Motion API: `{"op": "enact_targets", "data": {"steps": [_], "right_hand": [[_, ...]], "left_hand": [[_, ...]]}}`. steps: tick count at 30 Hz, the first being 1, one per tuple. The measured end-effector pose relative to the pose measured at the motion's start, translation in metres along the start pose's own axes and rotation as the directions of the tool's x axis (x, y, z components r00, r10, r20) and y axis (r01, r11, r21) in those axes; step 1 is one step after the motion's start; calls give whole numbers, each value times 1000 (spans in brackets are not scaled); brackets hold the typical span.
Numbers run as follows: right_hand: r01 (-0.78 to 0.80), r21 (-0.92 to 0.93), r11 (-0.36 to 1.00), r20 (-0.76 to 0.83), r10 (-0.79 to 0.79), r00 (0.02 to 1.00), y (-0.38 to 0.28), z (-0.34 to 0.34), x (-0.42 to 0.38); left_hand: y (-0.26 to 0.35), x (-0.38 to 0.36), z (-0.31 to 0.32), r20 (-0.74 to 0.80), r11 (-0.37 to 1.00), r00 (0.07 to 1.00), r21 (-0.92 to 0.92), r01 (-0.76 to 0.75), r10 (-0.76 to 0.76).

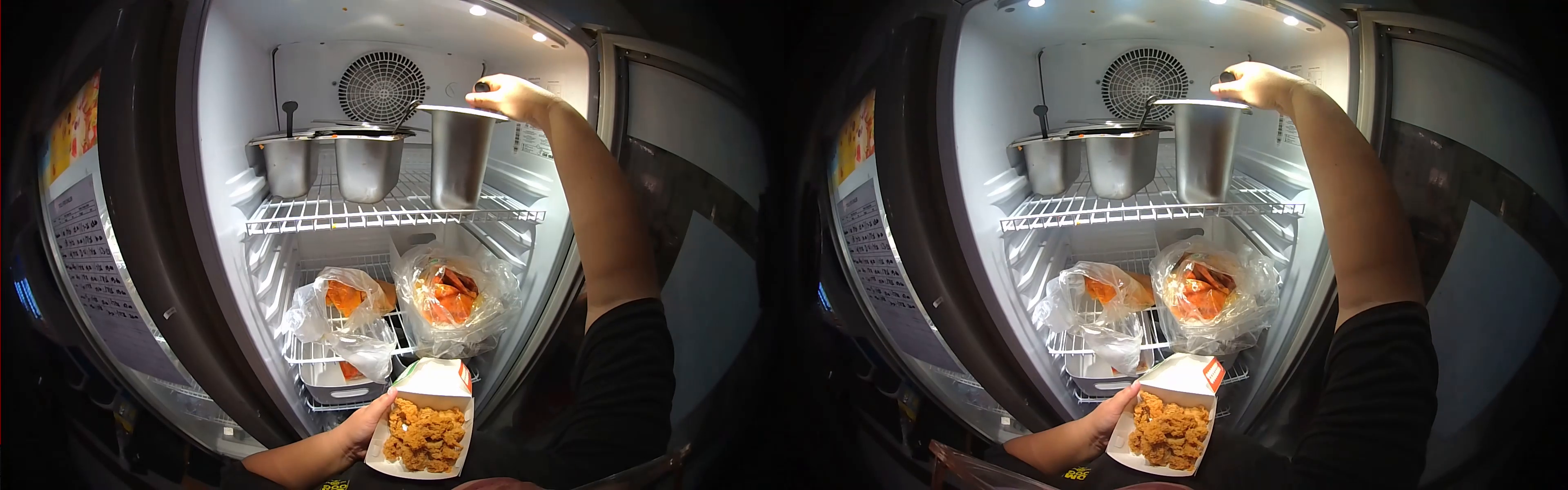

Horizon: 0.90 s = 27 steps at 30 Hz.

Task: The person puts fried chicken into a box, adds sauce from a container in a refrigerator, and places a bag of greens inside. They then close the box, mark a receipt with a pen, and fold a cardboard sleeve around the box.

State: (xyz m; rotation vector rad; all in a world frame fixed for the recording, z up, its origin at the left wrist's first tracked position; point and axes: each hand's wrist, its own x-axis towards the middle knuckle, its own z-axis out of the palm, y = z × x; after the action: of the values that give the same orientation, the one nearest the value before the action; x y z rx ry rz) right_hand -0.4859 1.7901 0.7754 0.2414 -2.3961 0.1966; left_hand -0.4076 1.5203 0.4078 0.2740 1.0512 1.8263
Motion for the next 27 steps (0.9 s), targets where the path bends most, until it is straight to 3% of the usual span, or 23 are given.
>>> {"op": "enact_targets", "data": {"steps": [2,5,8,9,12,13,16,18,22,25,27], "right_hand": [[-48,243,969,98,24,995,0,-1,-3],[-71,563,824,120,3,993,14,-4,4],[-8,515,857,-57,43,997,15,-12,0],[56,426,903,-116,-7,993,15,-15,0],[26,133,991,12,-28,1000,-2,-14,-11],[35,131,991,62,-43,997,3,-8,-9],[-53,359,932,111,14,994,5,-8,-3],[15,425,905,-4,-14,1000,6,-15,1],[60,113,992,-43,-56,998,5,-15,5],[-27,337,941,88,-3,996,4,-7,7],[-98,546,832,133,30,991,12,-3,11]], "left_hand": [[0,-1,1,-8,1000,1000,-6,-5,4],[-1,0,0,-3,1000,1000,1,-5,5],[-3,2,-2,20,1000,1000,-15,3,-2],[-3,2,-2,19,1000,1000,-17,9,-8],[-5,4,-2,20,1000,1000,-23,15,-15],[-5,4,-2,23,1000,1000,-24,13,-12],[-5,4,0,34,1000,999,-14,1,-1],[-5,4,3,33,1000,999,-8,1,-1],[-7,7,-2,39,1000,999,-9,4,-4],[-6,7,0,23,1000,1000,11,0,-1],[-5,6,3,4,1000,1000,25,1,-1]]}}
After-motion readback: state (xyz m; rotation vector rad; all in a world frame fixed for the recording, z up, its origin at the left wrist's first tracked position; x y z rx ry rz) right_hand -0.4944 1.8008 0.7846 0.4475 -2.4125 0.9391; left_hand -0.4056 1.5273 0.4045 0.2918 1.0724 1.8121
